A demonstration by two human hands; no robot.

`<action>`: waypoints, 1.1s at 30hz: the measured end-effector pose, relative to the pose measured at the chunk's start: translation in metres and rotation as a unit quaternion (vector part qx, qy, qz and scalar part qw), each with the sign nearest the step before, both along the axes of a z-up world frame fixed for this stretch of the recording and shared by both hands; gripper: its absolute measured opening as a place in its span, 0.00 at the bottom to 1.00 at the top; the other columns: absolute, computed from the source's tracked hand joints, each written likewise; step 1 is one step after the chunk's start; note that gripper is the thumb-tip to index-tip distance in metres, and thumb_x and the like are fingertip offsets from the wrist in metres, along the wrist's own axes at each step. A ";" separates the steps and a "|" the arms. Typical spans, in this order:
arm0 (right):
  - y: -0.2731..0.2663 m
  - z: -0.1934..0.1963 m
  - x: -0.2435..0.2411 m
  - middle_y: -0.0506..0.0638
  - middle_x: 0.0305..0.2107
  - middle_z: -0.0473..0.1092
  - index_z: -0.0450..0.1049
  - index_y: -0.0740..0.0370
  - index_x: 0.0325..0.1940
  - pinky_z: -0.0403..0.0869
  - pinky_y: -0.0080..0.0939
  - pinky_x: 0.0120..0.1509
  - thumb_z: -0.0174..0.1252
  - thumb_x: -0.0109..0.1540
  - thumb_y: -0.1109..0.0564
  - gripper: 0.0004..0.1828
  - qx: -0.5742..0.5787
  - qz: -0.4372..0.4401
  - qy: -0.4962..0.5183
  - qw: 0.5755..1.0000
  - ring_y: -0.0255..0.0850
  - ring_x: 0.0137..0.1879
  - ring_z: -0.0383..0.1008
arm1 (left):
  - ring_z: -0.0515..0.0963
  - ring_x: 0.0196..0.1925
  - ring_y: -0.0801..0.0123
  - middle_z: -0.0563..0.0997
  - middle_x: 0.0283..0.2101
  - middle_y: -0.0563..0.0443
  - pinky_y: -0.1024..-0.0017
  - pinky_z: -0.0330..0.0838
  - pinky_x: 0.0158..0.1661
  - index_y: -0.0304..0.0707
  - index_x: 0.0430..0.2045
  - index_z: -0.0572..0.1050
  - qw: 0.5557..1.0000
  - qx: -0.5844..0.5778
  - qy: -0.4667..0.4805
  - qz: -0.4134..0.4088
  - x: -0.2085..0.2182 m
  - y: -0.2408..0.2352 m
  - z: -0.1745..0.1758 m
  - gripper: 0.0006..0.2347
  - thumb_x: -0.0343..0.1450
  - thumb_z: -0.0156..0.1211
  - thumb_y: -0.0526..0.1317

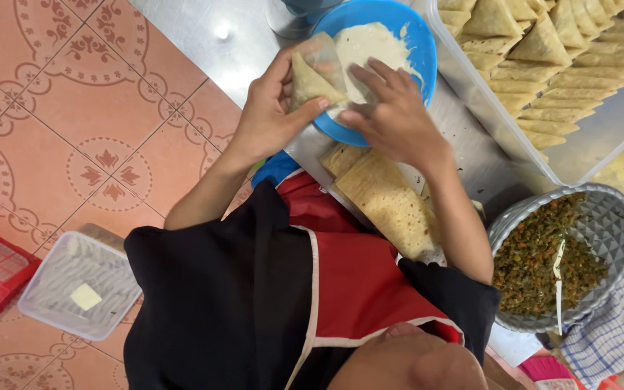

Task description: The person folds thin pastry sheets into cones, fills them with a vegetable mixture using a spoon, and seals the edges with a white paste. The finished samosas are placed in a tray.

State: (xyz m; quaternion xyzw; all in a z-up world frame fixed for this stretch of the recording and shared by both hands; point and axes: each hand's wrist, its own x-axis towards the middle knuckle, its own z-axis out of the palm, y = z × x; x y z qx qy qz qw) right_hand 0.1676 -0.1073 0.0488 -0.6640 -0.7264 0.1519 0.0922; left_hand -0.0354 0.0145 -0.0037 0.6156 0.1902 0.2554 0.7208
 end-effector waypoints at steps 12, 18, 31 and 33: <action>-0.016 0.023 0.041 0.59 0.52 0.73 0.78 0.66 0.37 0.70 0.44 0.70 0.39 0.77 0.32 0.38 0.128 -0.077 0.529 0.835 0.42 0.62 0.72 | 0.83 0.60 0.62 0.79 0.58 0.41 0.68 0.83 0.59 0.38 0.71 0.58 0.975 -0.103 -0.088 -0.179 0.034 -0.028 0.011 0.30 0.74 0.68 0.30; -0.025 0.012 0.030 0.56 0.55 0.72 0.78 0.66 0.38 0.70 0.46 0.67 0.38 0.75 0.29 0.40 0.185 -0.097 0.462 0.862 0.45 0.63 0.70 | 0.78 0.64 0.63 0.74 0.61 0.43 0.66 0.79 0.66 0.33 0.71 0.58 0.942 -0.230 -0.123 -0.213 0.033 -0.036 0.034 0.31 0.74 0.70 0.30; -0.146 -0.039 -0.092 0.67 0.69 0.51 0.67 0.76 0.69 0.56 0.63 0.79 0.48 0.74 0.39 0.36 0.200 -0.326 0.103 0.918 0.59 0.76 0.52 | 0.80 0.60 0.59 0.77 0.59 0.36 0.64 0.79 0.60 0.32 0.70 0.57 0.902 -0.364 -0.175 -0.152 0.062 -0.097 0.048 0.30 0.74 0.64 0.22; -0.147 -0.036 -0.102 0.67 0.68 0.49 0.67 0.74 0.67 0.57 0.63 0.78 0.55 0.72 0.40 0.34 0.192 -0.308 0.095 0.927 0.59 0.74 0.50 | 0.80 0.62 0.60 0.77 0.61 0.36 0.64 0.81 0.62 0.34 0.70 0.57 0.918 -0.321 -0.179 -0.148 0.066 -0.099 0.048 0.29 0.74 0.64 0.22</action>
